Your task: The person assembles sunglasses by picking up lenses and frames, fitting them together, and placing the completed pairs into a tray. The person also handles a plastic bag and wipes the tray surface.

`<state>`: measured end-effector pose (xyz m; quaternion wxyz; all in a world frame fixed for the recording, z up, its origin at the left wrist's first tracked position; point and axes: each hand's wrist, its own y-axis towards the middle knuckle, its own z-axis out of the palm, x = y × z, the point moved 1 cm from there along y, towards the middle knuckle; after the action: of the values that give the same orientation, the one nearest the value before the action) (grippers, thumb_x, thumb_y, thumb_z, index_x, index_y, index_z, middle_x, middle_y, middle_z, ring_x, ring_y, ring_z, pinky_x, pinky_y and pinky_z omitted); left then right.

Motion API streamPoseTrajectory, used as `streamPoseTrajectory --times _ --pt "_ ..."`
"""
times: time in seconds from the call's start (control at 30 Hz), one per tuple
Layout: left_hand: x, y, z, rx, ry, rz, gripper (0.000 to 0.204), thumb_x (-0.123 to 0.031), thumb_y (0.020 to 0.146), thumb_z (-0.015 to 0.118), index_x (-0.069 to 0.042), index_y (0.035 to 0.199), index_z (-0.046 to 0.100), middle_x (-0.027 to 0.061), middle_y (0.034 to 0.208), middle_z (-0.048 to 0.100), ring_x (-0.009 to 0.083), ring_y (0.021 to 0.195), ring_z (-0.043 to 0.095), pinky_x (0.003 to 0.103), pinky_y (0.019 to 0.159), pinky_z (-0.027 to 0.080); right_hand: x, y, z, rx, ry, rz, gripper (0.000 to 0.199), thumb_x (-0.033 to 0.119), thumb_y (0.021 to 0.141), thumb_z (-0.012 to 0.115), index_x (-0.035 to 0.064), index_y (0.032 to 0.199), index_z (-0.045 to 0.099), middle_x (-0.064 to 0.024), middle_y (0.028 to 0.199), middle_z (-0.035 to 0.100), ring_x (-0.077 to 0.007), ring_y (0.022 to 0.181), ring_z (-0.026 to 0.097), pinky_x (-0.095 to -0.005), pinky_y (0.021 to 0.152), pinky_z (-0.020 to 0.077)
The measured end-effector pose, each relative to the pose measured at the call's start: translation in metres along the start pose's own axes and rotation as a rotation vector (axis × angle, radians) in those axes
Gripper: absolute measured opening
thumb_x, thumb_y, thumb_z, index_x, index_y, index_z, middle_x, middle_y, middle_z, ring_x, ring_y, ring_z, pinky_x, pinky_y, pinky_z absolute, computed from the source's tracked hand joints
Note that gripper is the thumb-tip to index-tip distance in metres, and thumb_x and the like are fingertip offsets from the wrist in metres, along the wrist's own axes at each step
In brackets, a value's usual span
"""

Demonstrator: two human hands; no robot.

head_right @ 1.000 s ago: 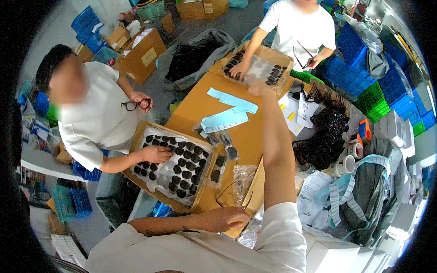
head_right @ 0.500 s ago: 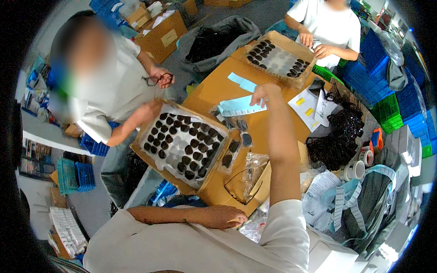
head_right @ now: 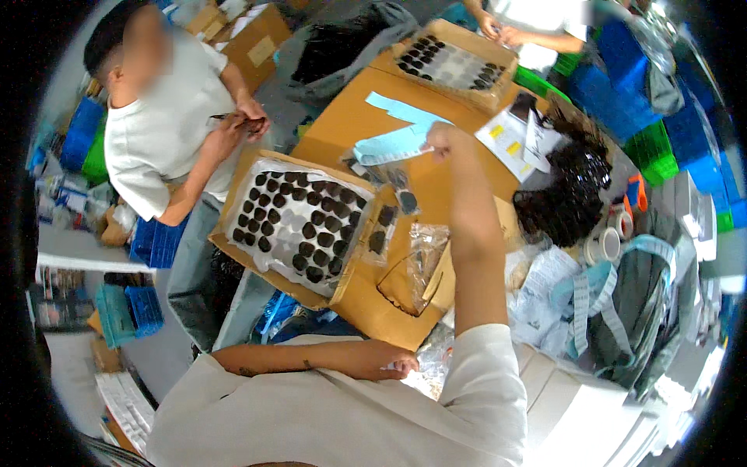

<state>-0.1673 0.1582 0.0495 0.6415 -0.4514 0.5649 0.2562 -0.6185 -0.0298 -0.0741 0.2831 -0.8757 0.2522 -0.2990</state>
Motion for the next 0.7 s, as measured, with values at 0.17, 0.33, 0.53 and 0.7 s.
streamPoseTrajectory --times 0.17,0.33,0.53,0.7 --pt "-0.040 -0.032 -0.014 0.305 -0.177 -0.091 0.028 -0.026 0.100 0.054 -0.003 0.115 0.060 0.0165 0.107 0.067 0.0326 0.097 0.065 0.039 0.081 0.051 -0.026 0.031 0.054 -0.742 0.185 -0.036 0.022 0.029 0.084 0.065 0.0087 0.088 0.072 -0.0104 0.087 0.072 -0.0246 0.078 0.069 -0.0394 0.070 0.0548" --pt "-0.051 -0.054 -0.036 0.349 0.038 -0.146 0.025 -0.023 0.099 0.054 -0.002 0.110 0.062 0.0183 0.101 0.066 0.0374 0.087 0.064 0.042 0.076 0.050 -0.010 0.024 0.109 -0.908 0.673 0.033 0.024 0.022 0.080 0.068 0.0052 0.097 0.073 -0.0118 0.085 0.073 -0.0204 0.063 0.069 -0.0342 0.064 0.0562" --pt "-0.044 -0.058 -0.046 0.336 -0.052 0.036 0.020 -0.016 0.097 0.057 0.000 0.108 0.063 0.0170 0.096 0.065 0.0331 0.089 0.063 0.040 0.079 0.049 0.000 -0.013 0.117 -1.092 1.137 -0.023 0.019 0.008 0.084 0.065 -0.0021 0.099 0.069 -0.0110 0.074 0.069 -0.0171 0.057 0.067 -0.0307 0.049 0.0520" --pt "-0.034 -0.070 -0.053 0.372 -0.107 -0.035 0.021 -0.017 0.099 0.056 0.002 0.108 0.063 0.0149 0.090 0.063 0.0304 0.087 0.063 0.037 0.080 0.048 -0.015 -0.048 0.100 -1.061 1.332 -0.153 0.024 0.010 0.084 0.066 0.0004 0.106 0.070 -0.0085 0.076 0.069 -0.0127 0.062 0.065 -0.0258 0.053 0.0504"
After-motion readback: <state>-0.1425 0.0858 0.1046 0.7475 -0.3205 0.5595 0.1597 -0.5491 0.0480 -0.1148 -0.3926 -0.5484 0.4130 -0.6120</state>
